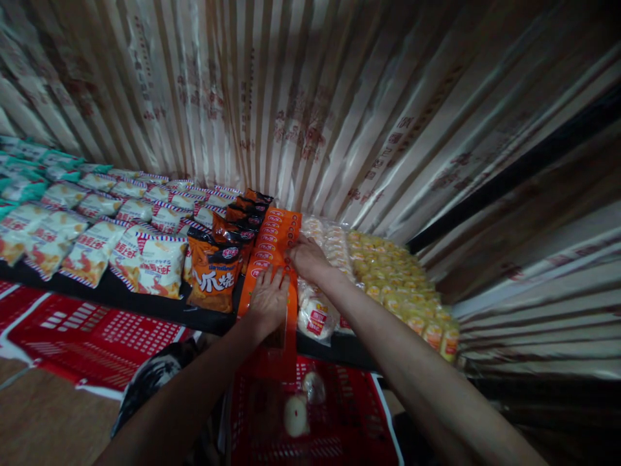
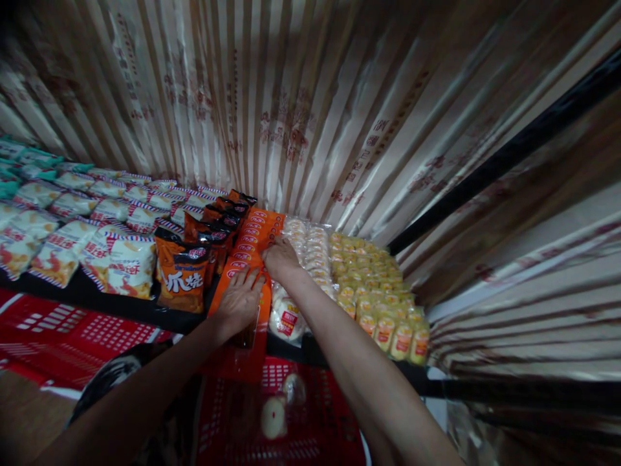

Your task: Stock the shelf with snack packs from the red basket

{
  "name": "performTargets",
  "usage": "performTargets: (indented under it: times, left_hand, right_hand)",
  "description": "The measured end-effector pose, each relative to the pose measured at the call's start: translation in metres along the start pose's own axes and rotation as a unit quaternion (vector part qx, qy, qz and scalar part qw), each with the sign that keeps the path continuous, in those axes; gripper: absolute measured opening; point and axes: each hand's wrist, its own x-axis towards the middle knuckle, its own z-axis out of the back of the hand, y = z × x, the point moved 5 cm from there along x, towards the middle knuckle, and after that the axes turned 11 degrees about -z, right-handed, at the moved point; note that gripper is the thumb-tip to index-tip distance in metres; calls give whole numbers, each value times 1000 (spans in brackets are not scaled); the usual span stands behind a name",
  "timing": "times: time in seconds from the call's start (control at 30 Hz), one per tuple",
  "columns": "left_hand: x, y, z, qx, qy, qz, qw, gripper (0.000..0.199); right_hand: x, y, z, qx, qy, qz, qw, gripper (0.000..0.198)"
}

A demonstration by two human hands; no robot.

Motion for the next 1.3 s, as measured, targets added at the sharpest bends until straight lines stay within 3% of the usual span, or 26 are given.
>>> performTargets:
  times: [0.23,0.53,0.8,1.3]
  left_hand:
    - [0,0,0,-6,-9,4,1000,44]
    - [7,4,6,-51,2,6,999,54]
    - [18,13,10,-66,-38,14,997,40]
    - [21,12,6,-64,-15,1,998,33]
  right_hand:
    - [10,-1,-5,-23,10,36,999,16]
    - [18,-1,-6,-44,34,23,998,15]
    - [31,7,-11,-70,56,16,996,19]
    - [28,8,-12,-58,64,20,996,23]
